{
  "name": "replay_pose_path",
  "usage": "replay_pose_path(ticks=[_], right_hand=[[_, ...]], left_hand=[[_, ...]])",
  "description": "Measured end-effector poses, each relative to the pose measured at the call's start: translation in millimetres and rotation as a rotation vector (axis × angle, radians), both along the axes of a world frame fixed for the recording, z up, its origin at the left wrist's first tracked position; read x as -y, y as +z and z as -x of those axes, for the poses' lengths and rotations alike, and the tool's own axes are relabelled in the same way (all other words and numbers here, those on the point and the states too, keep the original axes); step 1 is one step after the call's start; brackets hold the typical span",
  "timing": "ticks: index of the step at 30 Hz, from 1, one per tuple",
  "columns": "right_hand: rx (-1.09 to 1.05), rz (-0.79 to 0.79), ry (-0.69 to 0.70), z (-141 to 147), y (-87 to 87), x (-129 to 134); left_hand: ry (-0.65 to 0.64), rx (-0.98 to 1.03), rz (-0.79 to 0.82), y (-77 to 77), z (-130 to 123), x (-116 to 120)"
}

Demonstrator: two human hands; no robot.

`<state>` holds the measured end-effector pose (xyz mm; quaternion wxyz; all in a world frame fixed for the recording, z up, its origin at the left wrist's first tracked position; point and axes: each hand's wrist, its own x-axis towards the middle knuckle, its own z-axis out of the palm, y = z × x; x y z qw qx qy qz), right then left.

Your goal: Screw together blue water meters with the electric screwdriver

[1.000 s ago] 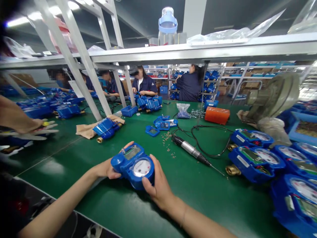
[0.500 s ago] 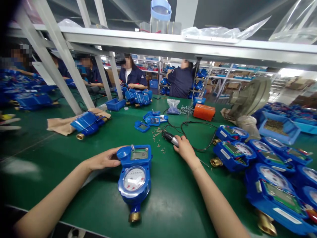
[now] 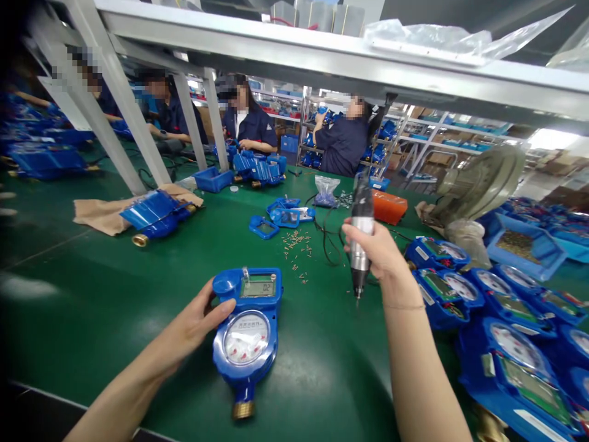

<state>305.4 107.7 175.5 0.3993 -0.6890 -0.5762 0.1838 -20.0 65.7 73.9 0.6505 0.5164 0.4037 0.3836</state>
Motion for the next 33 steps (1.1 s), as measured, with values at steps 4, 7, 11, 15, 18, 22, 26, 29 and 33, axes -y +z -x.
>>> replay_pose_path(ticks=[4, 7, 11, 15, 18, 22, 26, 29, 33], right_hand=[[-0.927, -0.328, 0.23, 43, 53.4, 37], [-0.978, -0.435, 0.378, 84, 69.0, 55], [-0.859, -0.486, 0.478, 125, 65.4, 57], [-0.803, -0.427, 0.511, 144, 51.4, 47], [-0.757, -0.391, 0.527, 150, 39.6, 44], [-0.67, -0.312, 0.513, 158, 24.4, 48], [-0.639, -0.294, 0.483, 162, 13.2, 52], [-0.621, -0.31, 0.49, 159, 8.6, 53], [-0.644, -0.314, 0.474, 154, 5.7, 53]], left_hand=[[0.067, 0.033, -0.012, -8.2, -9, 0], [0.13, 0.07, -0.014, -14.0, -14, 2], [0.167, 0.074, -0.03, -16.2, -18, 5], [0.166, 0.089, -0.049, -17.0, -19, 5], [0.154, 0.11, -0.062, -17.2, -21, 4], [0.18, 0.1, -0.064, -16.1, -22, 5], [0.178, 0.094, -0.044, -14.3, -20, 6], [0.169, 0.101, -0.021, -14.7, -19, 6], [0.157, 0.136, -0.002, -20.2, -20, 4]])
